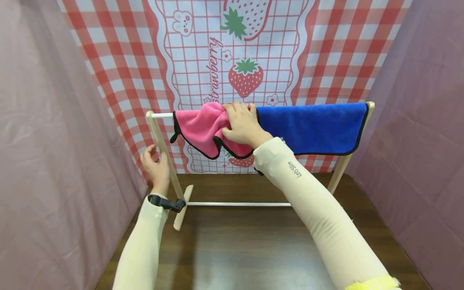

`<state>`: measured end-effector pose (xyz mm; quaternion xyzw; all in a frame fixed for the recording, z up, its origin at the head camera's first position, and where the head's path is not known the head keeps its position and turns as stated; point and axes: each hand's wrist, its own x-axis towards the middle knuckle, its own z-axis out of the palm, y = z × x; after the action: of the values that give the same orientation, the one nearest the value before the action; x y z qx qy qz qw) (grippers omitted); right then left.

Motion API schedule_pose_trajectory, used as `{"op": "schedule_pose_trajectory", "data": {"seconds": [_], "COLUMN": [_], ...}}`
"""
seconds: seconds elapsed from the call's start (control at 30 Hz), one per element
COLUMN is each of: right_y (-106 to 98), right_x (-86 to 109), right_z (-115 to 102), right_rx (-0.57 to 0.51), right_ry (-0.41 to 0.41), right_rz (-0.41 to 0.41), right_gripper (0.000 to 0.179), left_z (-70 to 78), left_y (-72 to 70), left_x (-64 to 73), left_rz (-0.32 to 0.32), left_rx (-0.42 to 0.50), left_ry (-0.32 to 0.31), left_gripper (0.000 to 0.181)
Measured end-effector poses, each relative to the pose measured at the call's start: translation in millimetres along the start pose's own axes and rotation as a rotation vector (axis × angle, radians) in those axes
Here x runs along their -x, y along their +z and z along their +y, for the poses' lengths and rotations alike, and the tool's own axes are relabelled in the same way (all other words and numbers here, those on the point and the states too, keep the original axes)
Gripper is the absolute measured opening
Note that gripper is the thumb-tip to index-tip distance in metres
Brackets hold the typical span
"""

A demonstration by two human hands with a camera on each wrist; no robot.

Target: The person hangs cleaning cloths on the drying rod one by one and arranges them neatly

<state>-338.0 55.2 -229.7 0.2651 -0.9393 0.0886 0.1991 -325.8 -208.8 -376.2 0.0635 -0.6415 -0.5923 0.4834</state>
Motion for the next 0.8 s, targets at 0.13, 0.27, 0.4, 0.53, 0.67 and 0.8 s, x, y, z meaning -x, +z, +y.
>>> {"op": "schedule_pose_trajectory", "data": {"seconds": [0.13, 0.27, 0.4, 0.53, 0.67, 0.8], "right_y": [0.4, 0.9, 2.0, 2.2, 1.7, 1.6], "right_x": [0.6, 1.1, 1.0, 0.8, 1.1, 1.2], "right_z": [0.2, -0.2, -0.1, 0.2, 0.3, 0.2], "right_rx": [-0.021, -0.046, -0.049, -0.043, -0.046, -0.045], "right_ry": [0.0, -0.001, -0.004, -0.003, -0.002, 0.001], "right_rz": [0.018, 0.03, 0.038, 0.042, 0.033, 0.027], "right_gripper": [0.061, 0.057, 0.055, 0.055, 0.056, 0.056], "left_z": [20.8, 42.8, 63.0, 75.6, 81.0, 83.9], "left_y": [9.3, 18.7, 25.1, 28.6, 30.3, 32.3], "left_x": [3.3, 7.9, 10.7, 11.4, 12.4, 13.4], "left_rz": [-0.086, -0.204, -0.296, -0.349, -0.359, -0.319], "left_rx": [0.097, 0.201, 0.271, 0.258, 0.24, 0.294], "left_ry": [-0.036, -0.109, -0.177, -0.208, -0.184, -0.16], "left_gripper": [0.035, 0.042, 0.045, 0.047, 0.049, 0.049]}}
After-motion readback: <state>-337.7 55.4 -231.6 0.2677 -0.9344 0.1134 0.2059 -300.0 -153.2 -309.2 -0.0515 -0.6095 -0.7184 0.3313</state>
